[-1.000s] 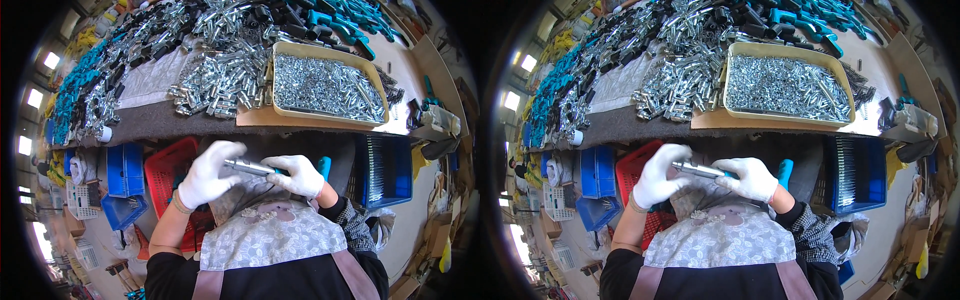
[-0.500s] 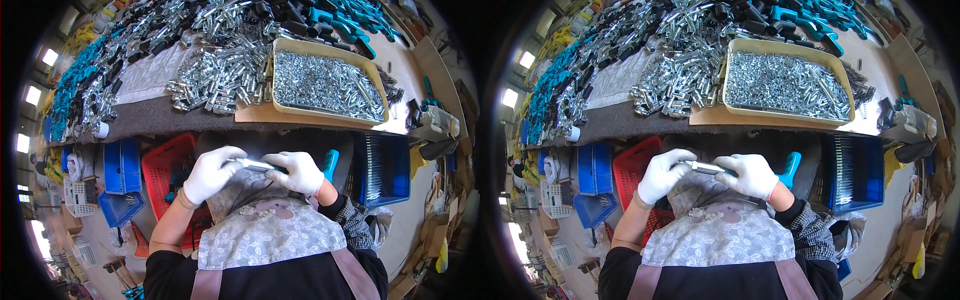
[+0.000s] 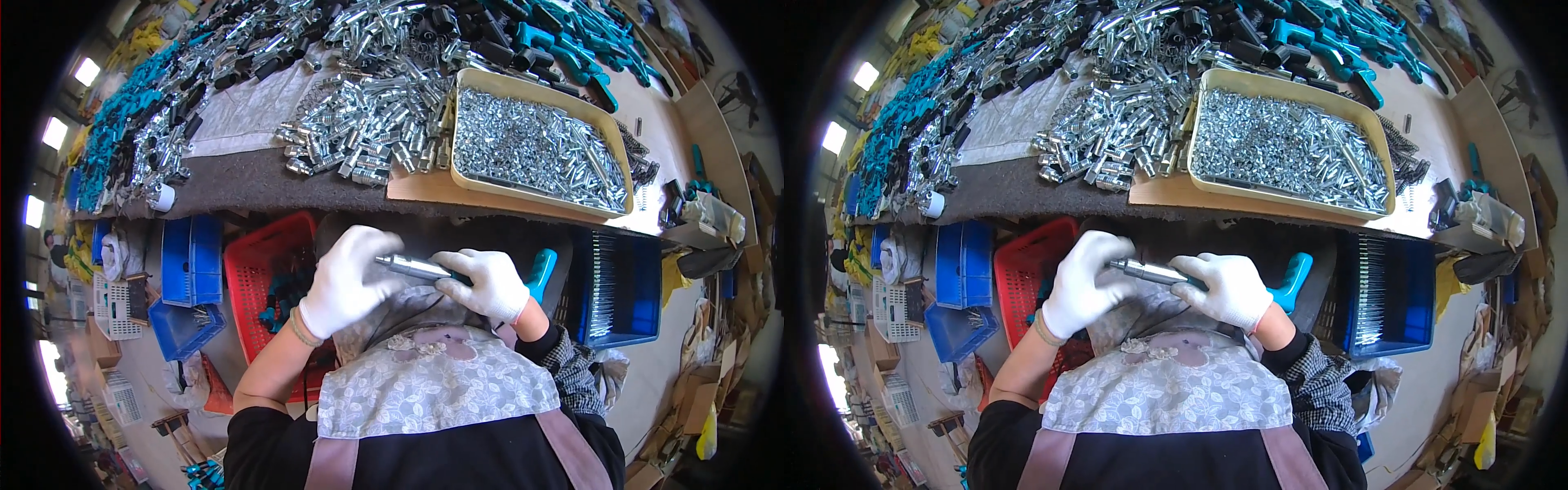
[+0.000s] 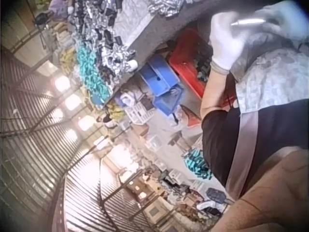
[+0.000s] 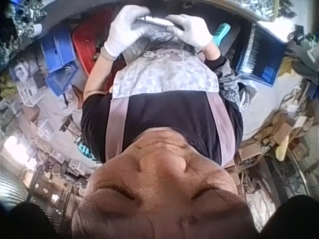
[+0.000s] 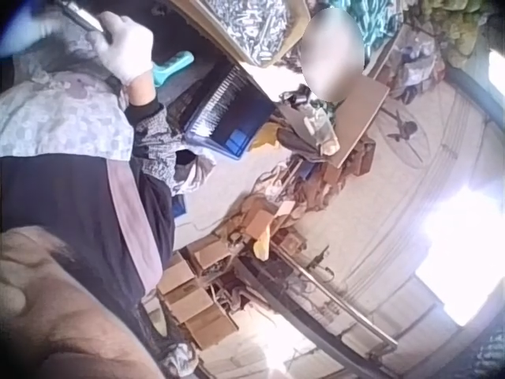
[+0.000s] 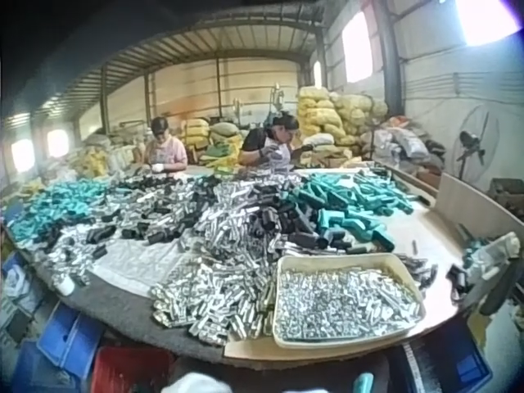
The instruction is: Assembling mechanical hand tools by inserting springs and pins into metal bodies and attaching plastic handles.
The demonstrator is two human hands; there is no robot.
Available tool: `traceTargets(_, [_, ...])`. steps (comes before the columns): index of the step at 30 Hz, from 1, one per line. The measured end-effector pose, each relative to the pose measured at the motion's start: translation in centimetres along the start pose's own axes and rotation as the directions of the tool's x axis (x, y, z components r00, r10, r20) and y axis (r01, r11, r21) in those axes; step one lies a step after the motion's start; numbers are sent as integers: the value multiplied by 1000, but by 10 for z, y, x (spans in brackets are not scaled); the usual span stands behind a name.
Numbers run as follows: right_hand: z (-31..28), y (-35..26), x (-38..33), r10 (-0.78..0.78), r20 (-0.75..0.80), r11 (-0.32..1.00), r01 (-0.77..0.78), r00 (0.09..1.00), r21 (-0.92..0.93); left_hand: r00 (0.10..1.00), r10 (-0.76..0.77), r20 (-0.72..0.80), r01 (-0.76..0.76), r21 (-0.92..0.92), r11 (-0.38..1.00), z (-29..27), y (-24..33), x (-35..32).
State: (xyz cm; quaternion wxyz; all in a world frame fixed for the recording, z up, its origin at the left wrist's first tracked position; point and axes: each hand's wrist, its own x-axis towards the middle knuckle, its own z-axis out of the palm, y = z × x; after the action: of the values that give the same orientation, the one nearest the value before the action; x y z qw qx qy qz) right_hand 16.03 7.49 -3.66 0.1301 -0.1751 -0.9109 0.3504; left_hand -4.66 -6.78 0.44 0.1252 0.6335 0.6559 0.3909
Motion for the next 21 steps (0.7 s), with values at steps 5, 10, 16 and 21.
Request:
traceTargets(5, [-3,-2,1,-27,8,998,27,1000,55,986,63,157,-52,-78,996,-3,-7,0])
traceTargets(10, [-7,-4,1,9,26,1000,-9,1000,-12,941,-296,163,321,-161,933,-6,7,3])
traceTargets(16, [-13,11,-1,-81,53,955,63,995,289,991,93,98,-72,-198,978,9,0,5])
traceTargets(21, [-9,10,-5,139,-224,311,172,965,935,976,133,170,-75,-308,948,21,-7,15])
